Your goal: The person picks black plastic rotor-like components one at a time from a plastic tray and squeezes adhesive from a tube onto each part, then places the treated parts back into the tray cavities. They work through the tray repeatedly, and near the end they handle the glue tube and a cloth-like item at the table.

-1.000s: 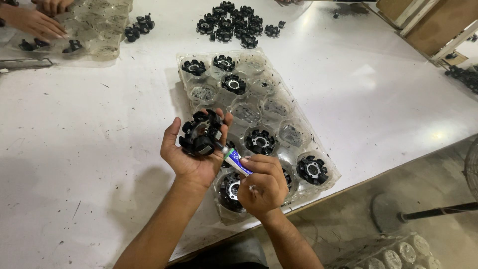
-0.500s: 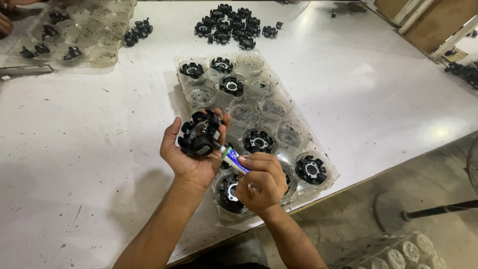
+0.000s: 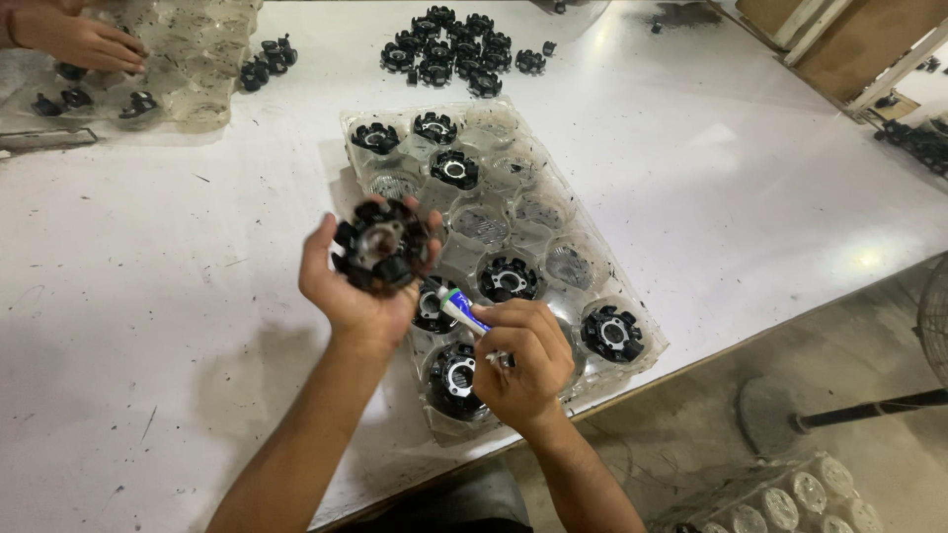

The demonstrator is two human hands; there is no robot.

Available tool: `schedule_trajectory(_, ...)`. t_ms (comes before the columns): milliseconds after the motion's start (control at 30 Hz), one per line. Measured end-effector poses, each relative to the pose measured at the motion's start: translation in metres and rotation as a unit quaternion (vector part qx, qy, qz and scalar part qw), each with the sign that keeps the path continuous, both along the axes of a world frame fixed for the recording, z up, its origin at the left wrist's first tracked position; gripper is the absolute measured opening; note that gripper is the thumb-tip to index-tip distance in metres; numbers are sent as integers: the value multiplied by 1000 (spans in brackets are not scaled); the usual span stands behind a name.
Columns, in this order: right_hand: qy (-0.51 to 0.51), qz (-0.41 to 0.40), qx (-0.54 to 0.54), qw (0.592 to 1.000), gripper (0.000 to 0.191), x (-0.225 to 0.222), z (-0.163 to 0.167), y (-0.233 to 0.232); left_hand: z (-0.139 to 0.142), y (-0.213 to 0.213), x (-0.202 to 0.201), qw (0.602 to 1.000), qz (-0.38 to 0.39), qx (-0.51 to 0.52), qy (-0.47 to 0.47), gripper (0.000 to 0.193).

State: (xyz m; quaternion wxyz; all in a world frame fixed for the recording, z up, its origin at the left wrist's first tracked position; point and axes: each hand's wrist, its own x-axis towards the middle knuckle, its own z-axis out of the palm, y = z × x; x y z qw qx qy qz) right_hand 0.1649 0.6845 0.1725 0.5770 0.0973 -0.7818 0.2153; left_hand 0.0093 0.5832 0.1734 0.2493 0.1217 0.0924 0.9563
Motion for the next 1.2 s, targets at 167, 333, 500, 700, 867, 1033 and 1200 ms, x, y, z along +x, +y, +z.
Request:
schedule_trajectory(167,-6,-2,-19,1000,27,-1,-5,2,2,-3,-73,863,309,-161,366,40)
schedule_trajectory(333,18,24,-78,997,28,-8,-17,3,-4,-7,-72,877,237,-133,396,43)
schedule_trajectory(500,61,44,-86,993,31,0,-32,-4,-2,-19,-21,897,162,-96,399,46)
schedule_trajectory(700,63,32,-30,997,32,15,-42,-12,9,-33,10,842,211,-134,477,48)
schedule_trajectory(867,70,39,-41,996,32,15,-51,-13,9,-34,22,882,184,-116,417,47)
schedule_trajectory(1033,78,39,-31,996,33,11,-58,-10,3,-28,23,903,179,-89,381,45)
schedule_trajectory(1200,86,28,-17,996,35,6,-59,-11,-2,-24,21,906,179,-74,375,44)
